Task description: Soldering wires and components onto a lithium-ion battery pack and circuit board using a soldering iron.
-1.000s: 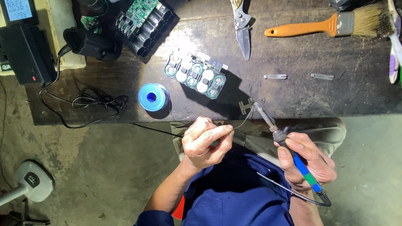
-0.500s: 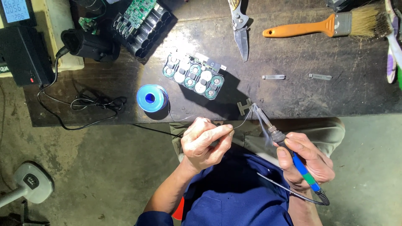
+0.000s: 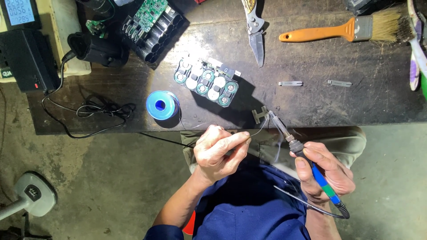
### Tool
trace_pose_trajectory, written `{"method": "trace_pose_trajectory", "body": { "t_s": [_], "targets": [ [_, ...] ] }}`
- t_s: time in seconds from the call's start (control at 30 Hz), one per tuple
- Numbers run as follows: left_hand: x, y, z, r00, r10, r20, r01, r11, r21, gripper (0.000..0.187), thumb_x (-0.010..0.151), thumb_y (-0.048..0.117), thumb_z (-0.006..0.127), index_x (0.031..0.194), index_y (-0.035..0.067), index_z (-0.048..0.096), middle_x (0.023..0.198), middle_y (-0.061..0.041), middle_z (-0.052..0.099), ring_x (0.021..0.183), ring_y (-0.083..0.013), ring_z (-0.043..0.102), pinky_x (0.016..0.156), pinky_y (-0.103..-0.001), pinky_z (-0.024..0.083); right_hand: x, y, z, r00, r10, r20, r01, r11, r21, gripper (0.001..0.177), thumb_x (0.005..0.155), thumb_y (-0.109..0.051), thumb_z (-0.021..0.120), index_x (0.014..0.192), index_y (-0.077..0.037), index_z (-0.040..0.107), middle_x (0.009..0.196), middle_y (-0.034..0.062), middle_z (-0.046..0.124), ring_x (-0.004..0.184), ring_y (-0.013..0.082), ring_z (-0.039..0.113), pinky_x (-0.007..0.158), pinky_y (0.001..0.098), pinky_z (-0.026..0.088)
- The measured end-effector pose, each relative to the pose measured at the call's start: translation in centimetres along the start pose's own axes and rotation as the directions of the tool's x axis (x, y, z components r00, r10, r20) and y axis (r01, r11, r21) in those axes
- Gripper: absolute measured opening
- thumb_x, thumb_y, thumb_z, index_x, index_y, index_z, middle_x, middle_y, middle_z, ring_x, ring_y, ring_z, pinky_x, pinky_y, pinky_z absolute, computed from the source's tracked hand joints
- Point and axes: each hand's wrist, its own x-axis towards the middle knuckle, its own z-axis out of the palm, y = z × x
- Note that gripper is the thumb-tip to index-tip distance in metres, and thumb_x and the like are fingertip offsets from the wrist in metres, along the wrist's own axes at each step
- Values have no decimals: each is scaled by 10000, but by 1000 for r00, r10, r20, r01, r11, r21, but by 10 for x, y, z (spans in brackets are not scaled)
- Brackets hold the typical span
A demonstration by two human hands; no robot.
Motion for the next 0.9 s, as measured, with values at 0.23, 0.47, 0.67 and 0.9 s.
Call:
{"method": "trace_pose_trajectory", "body": {
  "t_s": [0.23, 0.47, 0.67, 0.9],
  "targets": [
    [1, 2, 3, 1000, 4, -17, -4, 1000, 16, 201, 911, 39, 822, 1093, 72, 744, 770, -19, 608, 622, -146, 521, 656, -282, 466, -4, -2, -1, 1000, -18, -23, 19, 1000, 19, 181, 878, -19, 721, 939, 142, 667, 844, 268, 672, 727, 403, 716, 691, 419, 627],
    [4, -3, -26, 983, 80, -167, -83, 996, -10, 147, 877, -24, 746, 1011, 34, 728, 742, -65, 592, 571, -202, 451, 585, -330, 427, -16, 51, -68, 682, 462, 567, -599, -91, 795, 395, 1058, -9, 356, 1275, 282, 512, 854, 331, 542, 299, 181, 330, 247, 257, 323],
    [9, -30, -87, 984, 172, -51, -158, 965, 209, 124, 870, 6, 760, 987, 29, 726, 808, -81, 601, 617, -221, 522, 606, -344, 448, -34, 59, -26, 982, 33, -184, 22, 958, 286, 315, 1027, -174, 608, 1161, 105, 548, 775, 247, 537, 800, 438, 698, 762, 435, 563],
    [12, -21, -111, 994, -23, -104, 53, 955, 293, 137, 881, -79, 710, 924, 51, 708, 889, -82, 657, 766, -202, 630, 704, -294, 525, -44, 97, -69, 852, 334, 403, -402, -76, 912, 375, 1020, 137, 290, 1333, 276, 443, 1319, 594, 345, 787, 221, 708, 337, 196, 424]
  ]
}}
